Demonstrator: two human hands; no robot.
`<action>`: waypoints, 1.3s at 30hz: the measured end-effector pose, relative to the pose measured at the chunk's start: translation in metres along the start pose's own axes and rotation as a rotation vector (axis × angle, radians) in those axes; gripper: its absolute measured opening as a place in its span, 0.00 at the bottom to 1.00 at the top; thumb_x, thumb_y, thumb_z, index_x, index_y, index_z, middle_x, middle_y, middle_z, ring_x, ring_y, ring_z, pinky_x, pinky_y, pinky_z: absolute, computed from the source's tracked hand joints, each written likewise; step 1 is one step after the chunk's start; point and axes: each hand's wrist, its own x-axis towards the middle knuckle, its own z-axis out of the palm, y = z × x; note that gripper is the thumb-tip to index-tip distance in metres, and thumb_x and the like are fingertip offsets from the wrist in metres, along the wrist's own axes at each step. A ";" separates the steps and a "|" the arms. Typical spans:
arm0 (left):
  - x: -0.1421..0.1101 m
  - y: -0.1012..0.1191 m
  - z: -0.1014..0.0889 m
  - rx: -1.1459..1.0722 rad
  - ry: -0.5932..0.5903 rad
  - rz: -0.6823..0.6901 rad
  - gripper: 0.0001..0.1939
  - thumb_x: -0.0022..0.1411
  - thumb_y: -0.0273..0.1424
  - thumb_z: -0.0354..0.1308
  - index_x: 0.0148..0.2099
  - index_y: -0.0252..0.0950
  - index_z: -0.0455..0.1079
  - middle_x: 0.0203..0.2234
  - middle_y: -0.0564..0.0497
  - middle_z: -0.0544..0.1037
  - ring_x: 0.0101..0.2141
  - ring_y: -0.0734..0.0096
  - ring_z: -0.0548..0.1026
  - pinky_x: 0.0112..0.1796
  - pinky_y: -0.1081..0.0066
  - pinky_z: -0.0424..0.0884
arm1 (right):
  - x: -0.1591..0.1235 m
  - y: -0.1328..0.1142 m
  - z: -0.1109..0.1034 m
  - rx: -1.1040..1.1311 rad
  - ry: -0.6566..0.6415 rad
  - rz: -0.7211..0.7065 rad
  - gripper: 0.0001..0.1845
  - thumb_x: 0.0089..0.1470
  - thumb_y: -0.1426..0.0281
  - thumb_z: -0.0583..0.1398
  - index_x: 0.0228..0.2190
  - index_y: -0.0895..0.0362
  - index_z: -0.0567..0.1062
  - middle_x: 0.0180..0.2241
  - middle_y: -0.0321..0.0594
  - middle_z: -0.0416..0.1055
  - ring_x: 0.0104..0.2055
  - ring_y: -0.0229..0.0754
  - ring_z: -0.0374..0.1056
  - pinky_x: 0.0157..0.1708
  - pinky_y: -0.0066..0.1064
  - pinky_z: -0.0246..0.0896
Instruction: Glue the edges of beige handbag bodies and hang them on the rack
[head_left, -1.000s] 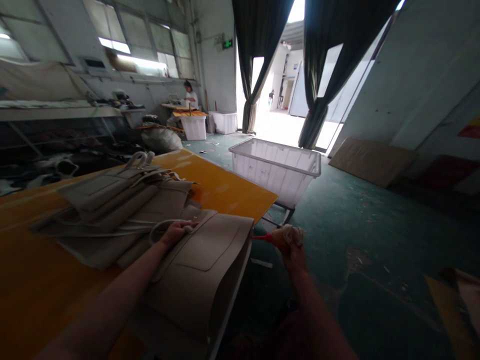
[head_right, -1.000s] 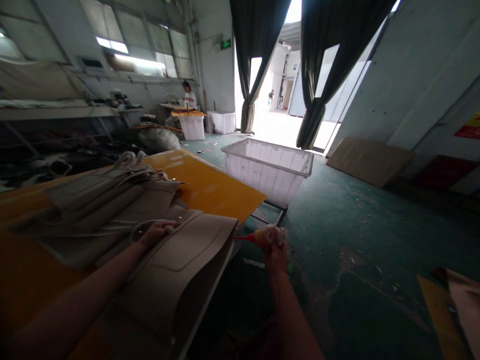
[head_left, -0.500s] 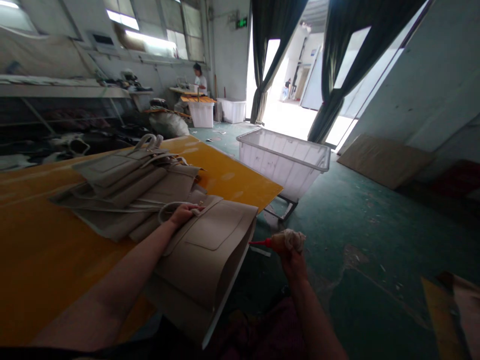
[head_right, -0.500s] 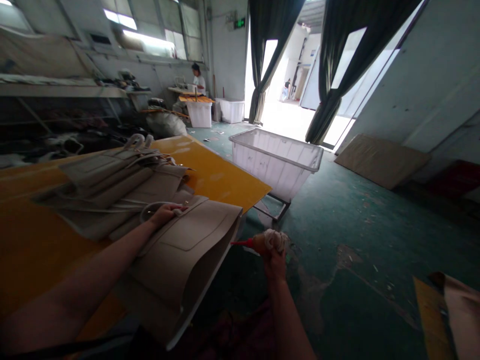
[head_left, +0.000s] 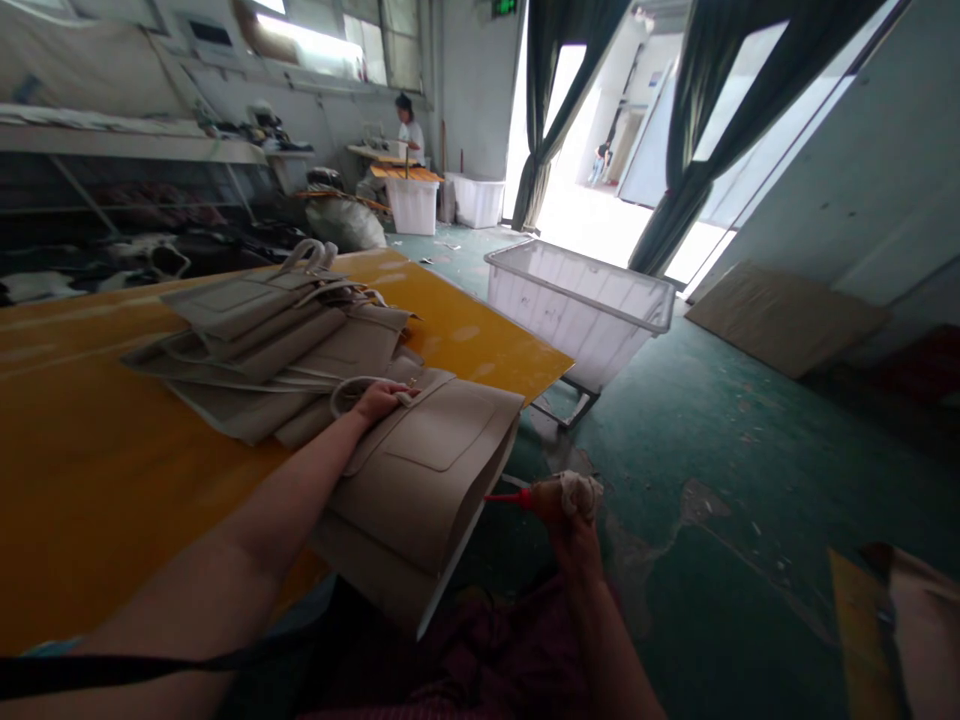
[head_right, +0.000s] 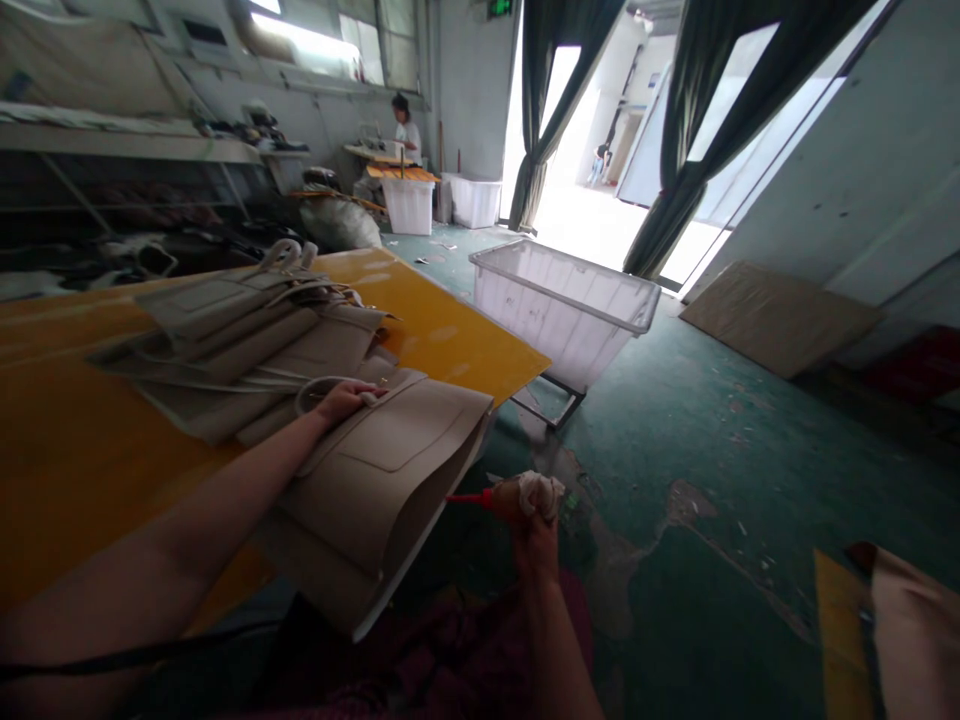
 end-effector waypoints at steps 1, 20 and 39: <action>0.000 0.000 0.000 0.003 -0.003 -0.011 0.16 0.34 0.36 0.73 0.28 0.31 0.82 0.30 0.40 0.85 0.46 0.45 0.81 0.58 0.54 0.67 | -0.006 -0.001 0.001 0.005 0.015 0.023 0.36 0.37 0.65 0.74 0.49 0.44 0.72 0.46 0.31 0.75 0.46 0.45 0.74 0.48 0.45 0.73; 0.002 -0.003 0.003 0.009 0.029 -0.025 0.19 0.28 0.38 0.79 0.26 0.34 0.82 0.28 0.43 0.85 0.44 0.51 0.81 0.55 0.60 0.69 | -0.092 0.008 0.004 -0.045 0.055 0.162 0.38 0.35 0.65 0.74 0.51 0.44 0.72 0.43 0.32 0.76 0.42 0.41 0.73 0.45 0.32 0.70; 0.002 -0.006 0.007 0.050 0.127 -0.009 0.22 0.33 0.43 0.77 0.29 0.33 0.82 0.30 0.43 0.85 0.39 0.55 0.81 0.53 0.59 0.70 | -0.142 0.010 -0.006 0.089 0.139 0.368 0.39 0.33 0.59 0.79 0.48 0.44 0.74 0.44 0.30 0.78 0.44 0.42 0.75 0.46 0.34 0.73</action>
